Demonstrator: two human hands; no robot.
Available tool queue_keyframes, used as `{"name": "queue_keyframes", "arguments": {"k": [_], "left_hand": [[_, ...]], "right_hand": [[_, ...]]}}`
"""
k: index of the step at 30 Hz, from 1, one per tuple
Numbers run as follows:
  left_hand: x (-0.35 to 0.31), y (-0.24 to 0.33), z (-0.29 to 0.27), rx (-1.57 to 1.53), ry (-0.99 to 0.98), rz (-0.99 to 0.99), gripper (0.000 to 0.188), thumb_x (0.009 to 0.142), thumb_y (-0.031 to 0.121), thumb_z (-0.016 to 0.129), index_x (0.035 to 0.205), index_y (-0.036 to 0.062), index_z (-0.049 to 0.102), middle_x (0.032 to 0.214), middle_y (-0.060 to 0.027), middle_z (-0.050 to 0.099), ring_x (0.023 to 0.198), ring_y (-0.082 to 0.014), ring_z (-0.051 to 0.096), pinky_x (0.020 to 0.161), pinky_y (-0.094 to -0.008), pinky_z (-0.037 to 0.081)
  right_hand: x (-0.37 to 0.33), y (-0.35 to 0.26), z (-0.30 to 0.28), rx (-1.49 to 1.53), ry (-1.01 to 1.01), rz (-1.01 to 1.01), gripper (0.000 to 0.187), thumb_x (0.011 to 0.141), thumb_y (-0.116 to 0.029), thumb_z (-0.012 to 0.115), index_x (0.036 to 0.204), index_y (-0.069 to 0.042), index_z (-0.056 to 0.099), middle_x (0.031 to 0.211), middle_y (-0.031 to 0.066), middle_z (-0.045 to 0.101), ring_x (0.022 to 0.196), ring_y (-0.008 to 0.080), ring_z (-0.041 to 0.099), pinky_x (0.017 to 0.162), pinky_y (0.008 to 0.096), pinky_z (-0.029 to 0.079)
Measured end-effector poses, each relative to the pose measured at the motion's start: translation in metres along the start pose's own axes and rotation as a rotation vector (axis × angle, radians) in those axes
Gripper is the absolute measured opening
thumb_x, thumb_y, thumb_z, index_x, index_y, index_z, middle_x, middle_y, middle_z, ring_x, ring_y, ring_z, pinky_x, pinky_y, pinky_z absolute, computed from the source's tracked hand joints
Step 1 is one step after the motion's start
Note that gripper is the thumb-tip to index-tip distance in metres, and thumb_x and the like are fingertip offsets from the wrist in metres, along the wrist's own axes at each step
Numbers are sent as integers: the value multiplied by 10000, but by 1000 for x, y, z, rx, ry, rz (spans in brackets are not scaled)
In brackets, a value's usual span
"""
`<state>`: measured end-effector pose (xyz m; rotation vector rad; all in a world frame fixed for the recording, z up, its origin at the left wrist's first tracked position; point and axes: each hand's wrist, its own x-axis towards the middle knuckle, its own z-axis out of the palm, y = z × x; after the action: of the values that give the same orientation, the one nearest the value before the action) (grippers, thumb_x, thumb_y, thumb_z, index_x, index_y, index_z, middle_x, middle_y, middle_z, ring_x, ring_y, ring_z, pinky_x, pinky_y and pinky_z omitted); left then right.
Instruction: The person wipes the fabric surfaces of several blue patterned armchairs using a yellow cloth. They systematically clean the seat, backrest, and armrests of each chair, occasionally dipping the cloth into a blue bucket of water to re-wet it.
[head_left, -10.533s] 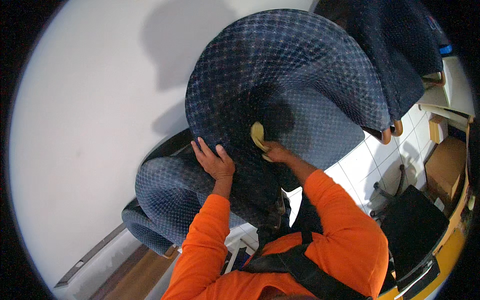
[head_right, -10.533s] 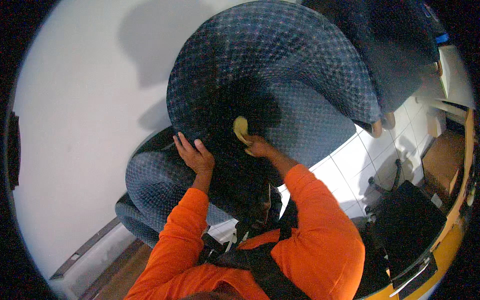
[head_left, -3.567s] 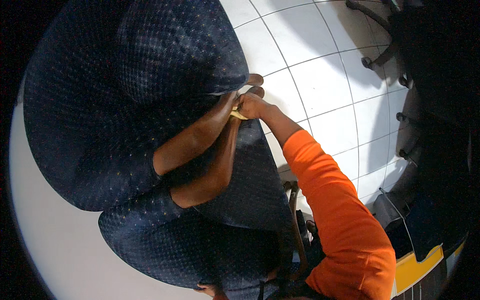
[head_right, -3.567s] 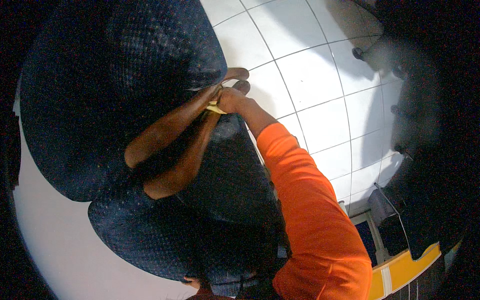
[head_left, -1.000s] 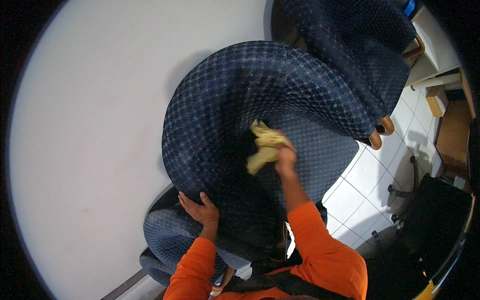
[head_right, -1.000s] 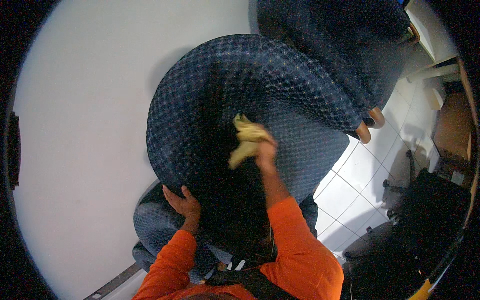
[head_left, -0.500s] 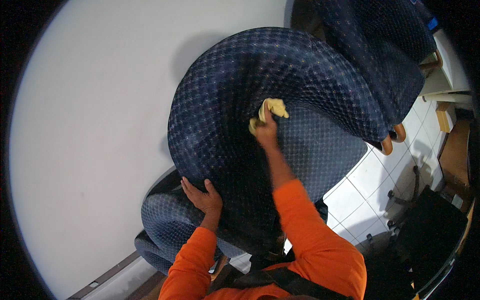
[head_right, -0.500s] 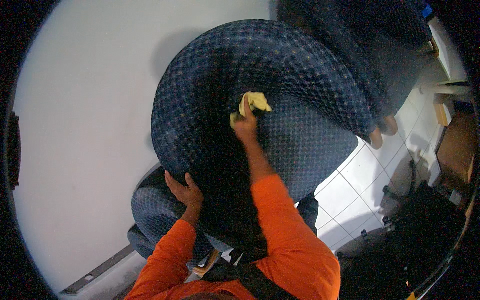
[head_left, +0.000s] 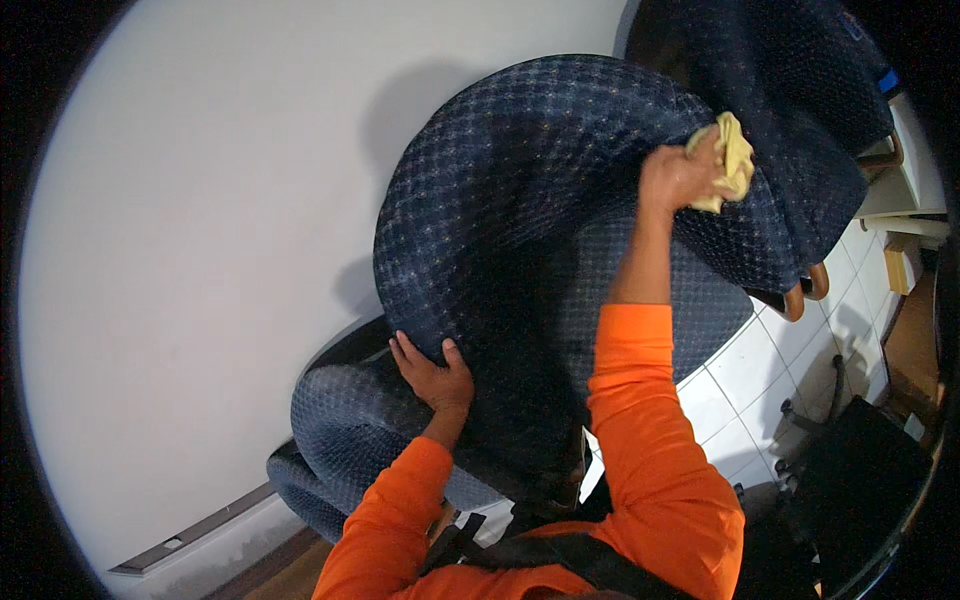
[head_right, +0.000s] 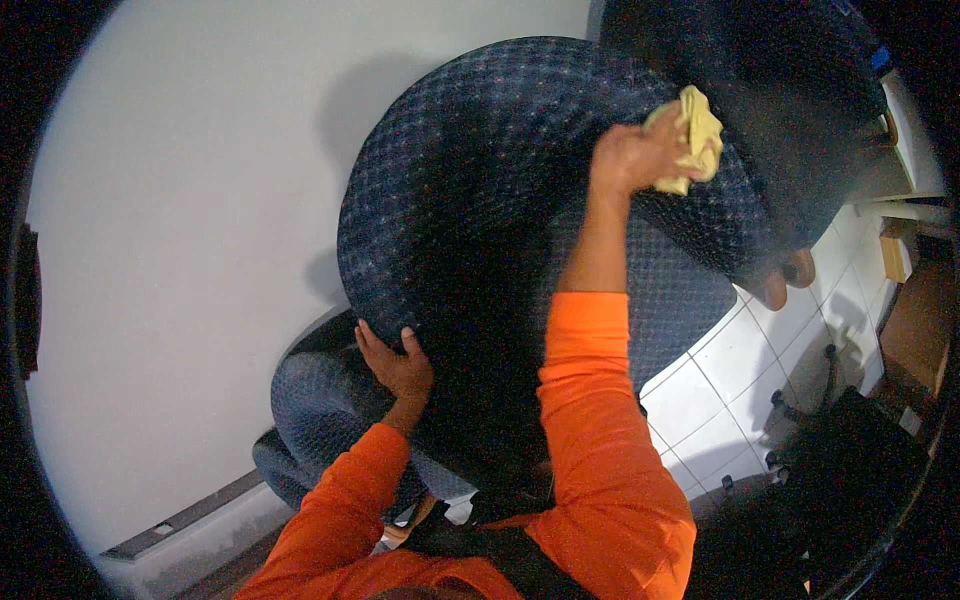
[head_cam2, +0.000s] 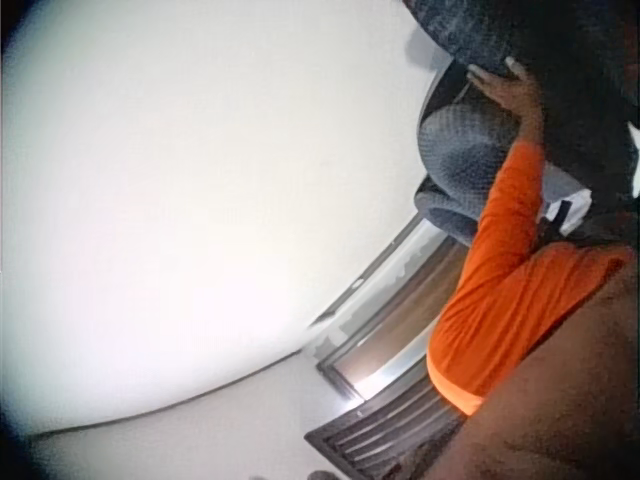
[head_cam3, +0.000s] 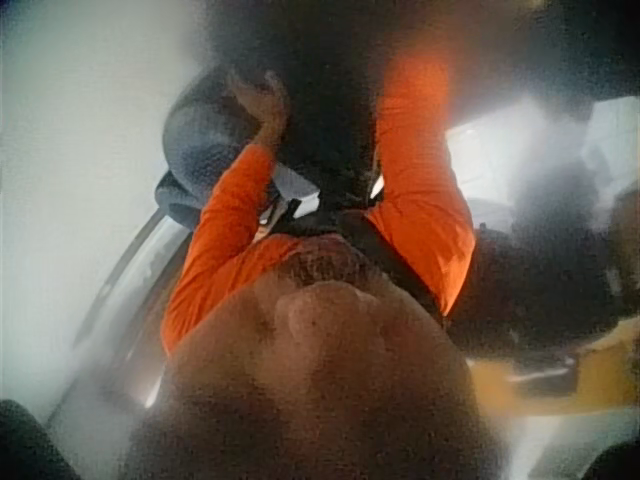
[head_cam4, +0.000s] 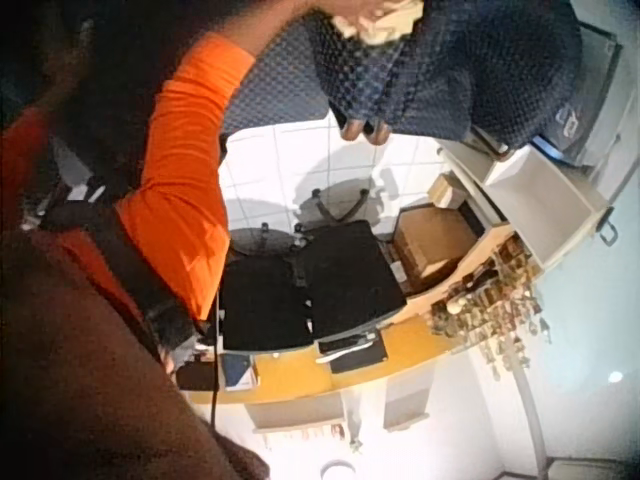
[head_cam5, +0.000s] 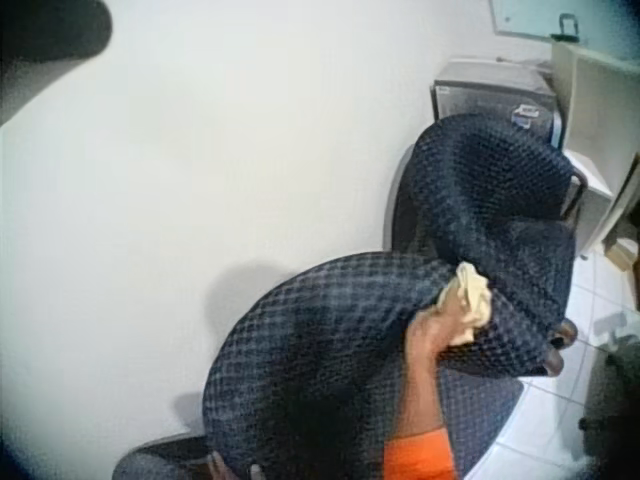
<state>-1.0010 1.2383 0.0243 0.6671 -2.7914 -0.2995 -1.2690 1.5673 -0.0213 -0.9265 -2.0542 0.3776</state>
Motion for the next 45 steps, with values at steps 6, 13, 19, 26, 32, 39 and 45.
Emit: {"name": "queue_keyframes", "arguments": {"k": [6, 13, 19, 26, 32, 39, 45], "left_hand": [[-2, 1, -3, 15, 40, 50, 749, 980, 428, 533, 1522, -13, 262, 1514, -331, 285, 1377, -490, 327, 1140, -541, 277], [-1, 1, -6, -106, 39, 40, 721, 1020, 524, 365, 1523, 12, 297, 1525, -335, 275, 1379, -509, 324, 1134, -553, 281], [-7, -8, -2, -198, 83, 61, 734, 1027, 547, 318, 1529, 11, 297, 1522, -325, 302, 1390, -491, 325, 1137, -540, 282], [14, -9, -18, -758, -39, -207, 823, 1021, 592, 281, 1562, -17, 162, 1609, -248, 196, 1480, -395, 227, 1208, -456, 153], [48, -26, -29, -1145, -168, -421, 912, 994, 669, 265, 1555, -40, 143, 1615, -252, 160, 1483, -373, 228, 1208, -439, 153], [83, 5, -7, -289, -3, 108, 851, 965, 620, 458, 1518, -5, 292, 1471, -309, 384, 1357, -437, 409, 1119, -481, 345], [72, 9, -9, -146, 64, 107, 819, 947, 626, 484, 1494, 32, 354, 1403, -306, 454, 1254, -463, 494, 1029, -518, 431]], "right_hand": [[-117, -148, -44, 657, -616, -586, 554, 834, -75, 532, 1387, -43, 519, 1503, 240, 378, 1430, 478, 258, 1139, 724, 108], [-169, -26, -166, 908, -1885, -603, 550, 879, 4, 612, 1403, -148, 546, 1478, 126, 500, 1345, 313, 494, 1144, 397, 370], [-59, -31, -105, 1068, -812, 152, 610, 938, 7, 418, 1536, -78, 334, 1459, 249, 468, 1297, 347, 516, 1122, 397, 376], [-171, -137, -99, 612, -847, -555, 736, 807, -9, 474, 1526, -84, 336, 1534, 265, 296, 1429, 566, 159, 1139, 685, 161], [-256, 38, -264, 880, -1526, -855, 632, 851, 55, 484, 1451, -142, 456, 1478, 280, 401, 1442, 411, 312, 1186, 508, 283], [-195, 169, -365, 711, -2064, -1122, 575, 797, -7, 597, 1343, -188, 584, 1434, 120, 524, 1383, 353, 422, 1158, 469, 367], [-153, 97, -311, 894, -1616, 73, 600, 912, -11, 423, 1508, -36, 355, 1494, 237, 441, 1369, 352, 460, 1140, 411, 355]]}}
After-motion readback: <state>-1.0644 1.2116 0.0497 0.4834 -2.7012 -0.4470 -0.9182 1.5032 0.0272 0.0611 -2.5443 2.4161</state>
